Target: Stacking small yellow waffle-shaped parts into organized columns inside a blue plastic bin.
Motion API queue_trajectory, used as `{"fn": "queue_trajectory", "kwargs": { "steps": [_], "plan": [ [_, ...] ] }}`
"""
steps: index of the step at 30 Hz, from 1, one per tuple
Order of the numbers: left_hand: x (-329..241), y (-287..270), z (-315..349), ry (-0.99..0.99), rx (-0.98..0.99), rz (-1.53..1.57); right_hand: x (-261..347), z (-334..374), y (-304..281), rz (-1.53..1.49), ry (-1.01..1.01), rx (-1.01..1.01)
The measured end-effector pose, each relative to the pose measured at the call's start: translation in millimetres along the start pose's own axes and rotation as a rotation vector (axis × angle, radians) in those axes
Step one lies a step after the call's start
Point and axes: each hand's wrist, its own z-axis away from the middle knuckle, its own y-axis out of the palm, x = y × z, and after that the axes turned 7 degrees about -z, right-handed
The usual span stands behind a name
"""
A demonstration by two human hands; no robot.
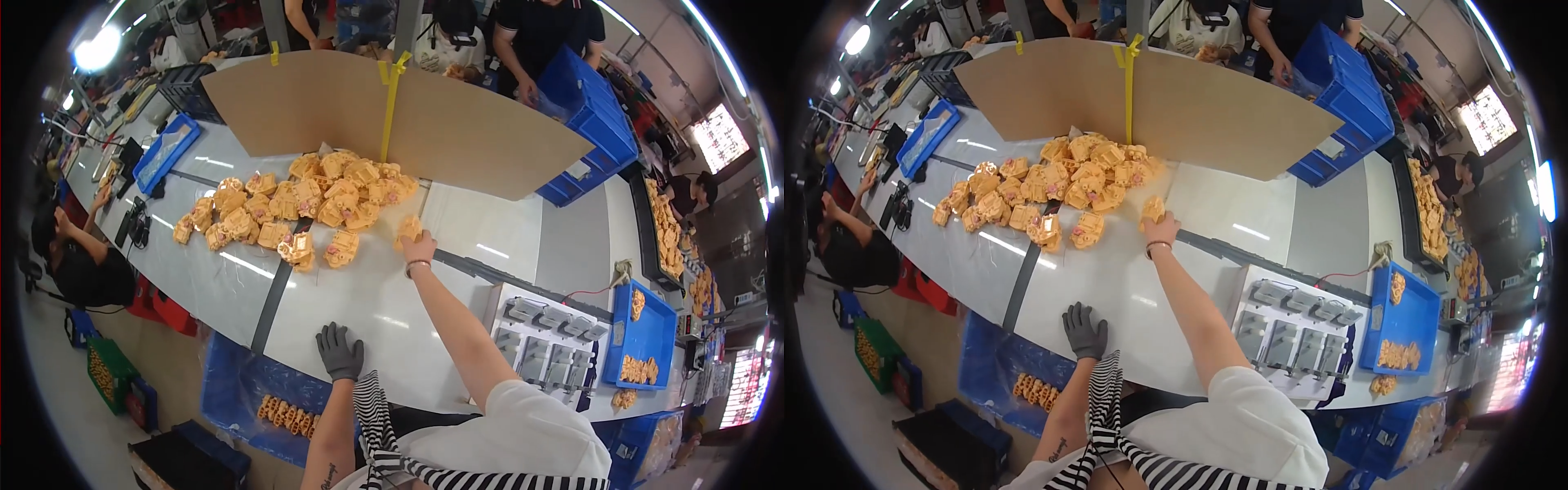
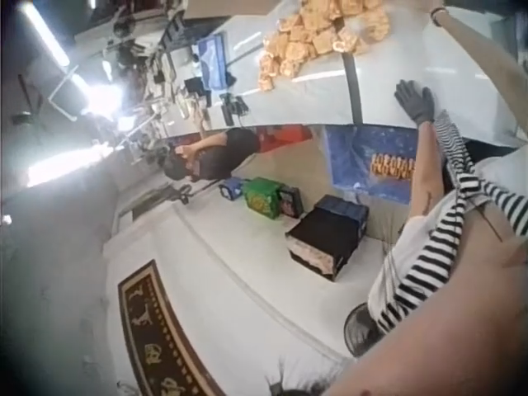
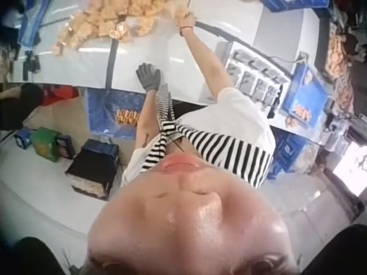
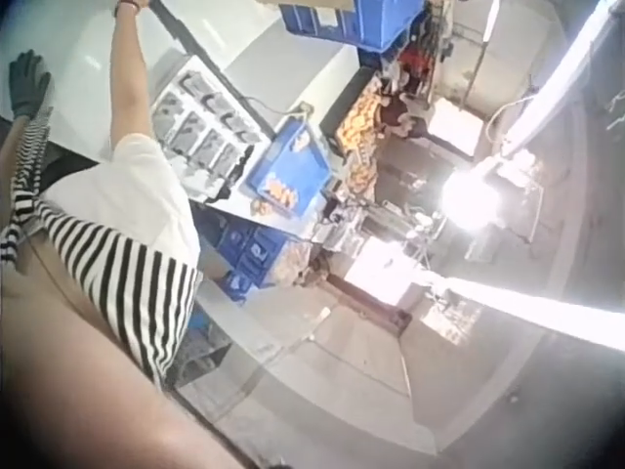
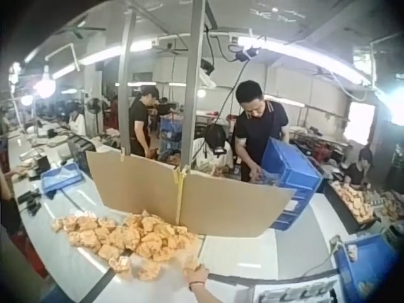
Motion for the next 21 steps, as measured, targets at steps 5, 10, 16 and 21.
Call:
{"fn": "queue_trajectory", "kwargs": {
  "steps": [5, 10, 16, 21],
  "plan": [
    [7, 1, 18, -0.020, 0.004, -0.044, -36, 109, -108, 0.245, -0.411, 0.503],
    [13, 11, 12, 0.037, 0.056, -0.025, -77, 163, -154, 0.391, -0.808, 0.748],
    [-48, 4, 19, 0.469, 0.312, 0.243, -65, 186, -169, 0.227, -0.859, 0.845],
    [-34, 10, 13, 0.350, 0.269, 0.338, -68, 190, -179, 0.296, -0.766, 0.819]
  ]
}}
